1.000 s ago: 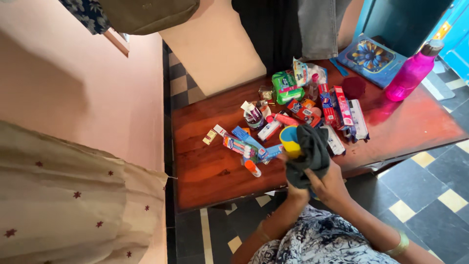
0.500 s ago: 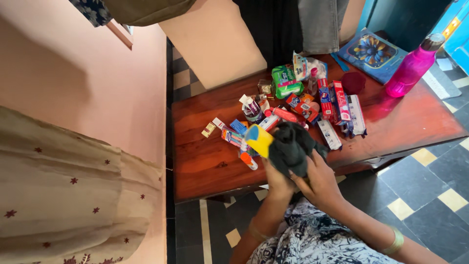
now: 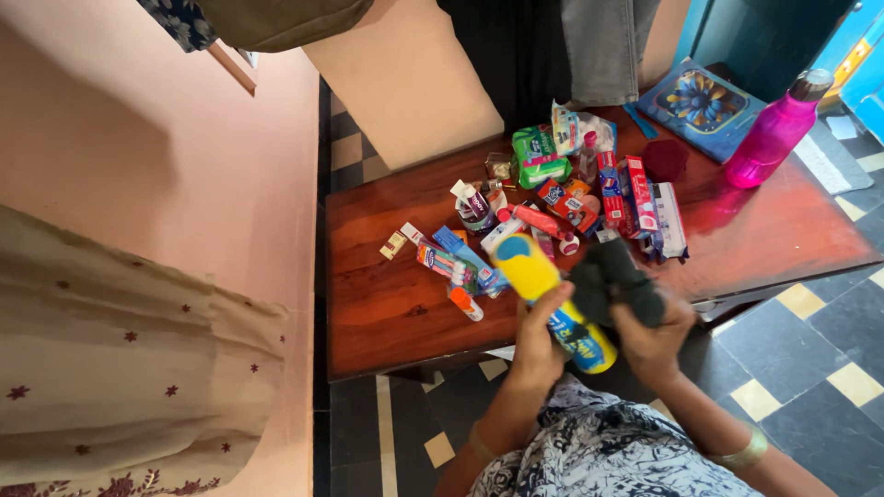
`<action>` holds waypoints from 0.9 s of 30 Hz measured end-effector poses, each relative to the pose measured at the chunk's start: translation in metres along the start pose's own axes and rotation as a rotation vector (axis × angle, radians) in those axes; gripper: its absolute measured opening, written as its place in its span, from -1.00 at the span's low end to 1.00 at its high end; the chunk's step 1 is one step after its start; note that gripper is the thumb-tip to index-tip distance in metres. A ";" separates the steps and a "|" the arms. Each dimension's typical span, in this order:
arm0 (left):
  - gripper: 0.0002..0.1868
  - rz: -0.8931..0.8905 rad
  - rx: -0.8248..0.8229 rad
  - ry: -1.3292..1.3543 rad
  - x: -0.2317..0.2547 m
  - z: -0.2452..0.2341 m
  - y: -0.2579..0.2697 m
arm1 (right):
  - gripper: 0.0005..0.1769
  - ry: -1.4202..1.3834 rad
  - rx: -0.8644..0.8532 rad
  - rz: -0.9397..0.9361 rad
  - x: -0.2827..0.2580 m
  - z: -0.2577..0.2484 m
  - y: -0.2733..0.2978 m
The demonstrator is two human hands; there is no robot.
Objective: The person wipes several cleaning and personal care bottles with a dark cloth and places them on a shelf. They handle bottles of oil, floor cleaner, and other containers one at a time, wiping each before moving it to the shelf.
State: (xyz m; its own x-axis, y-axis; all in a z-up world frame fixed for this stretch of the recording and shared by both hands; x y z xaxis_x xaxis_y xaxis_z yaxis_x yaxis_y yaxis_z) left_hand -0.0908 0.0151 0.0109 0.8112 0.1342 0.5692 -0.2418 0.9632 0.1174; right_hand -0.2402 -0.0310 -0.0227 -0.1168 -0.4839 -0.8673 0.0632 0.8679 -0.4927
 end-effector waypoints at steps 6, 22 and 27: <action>-0.78 0.213 0.052 -0.154 0.027 0.001 -0.012 | -0.91 -0.086 -0.070 -0.004 -0.004 -0.043 -0.025; -0.62 0.521 -0.191 -0.257 -0.059 0.005 -0.005 | -0.56 -0.346 -0.475 0.474 0.077 -0.001 0.017; -0.64 1.045 -0.490 -0.903 -0.027 0.010 0.006 | -0.44 -0.484 -0.500 0.692 0.099 -0.003 0.034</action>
State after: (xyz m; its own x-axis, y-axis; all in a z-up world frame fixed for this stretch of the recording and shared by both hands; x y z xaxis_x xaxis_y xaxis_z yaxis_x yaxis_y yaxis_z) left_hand -0.1194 0.0151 0.0047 -0.2622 0.7954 0.5464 -0.1465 0.5269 -0.8372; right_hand -0.2524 -0.0487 -0.1251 0.2138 0.2529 -0.9436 -0.4753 0.8708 0.1257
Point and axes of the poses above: each hand's wrist, its own y-axis away from the middle knuckle, its own z-axis out of the palm, x = y × z, the point moved 1 cm from there along -y, towards the middle knuckle, and after that the axes turned 4 degrees about y, right-handed, at the moved point
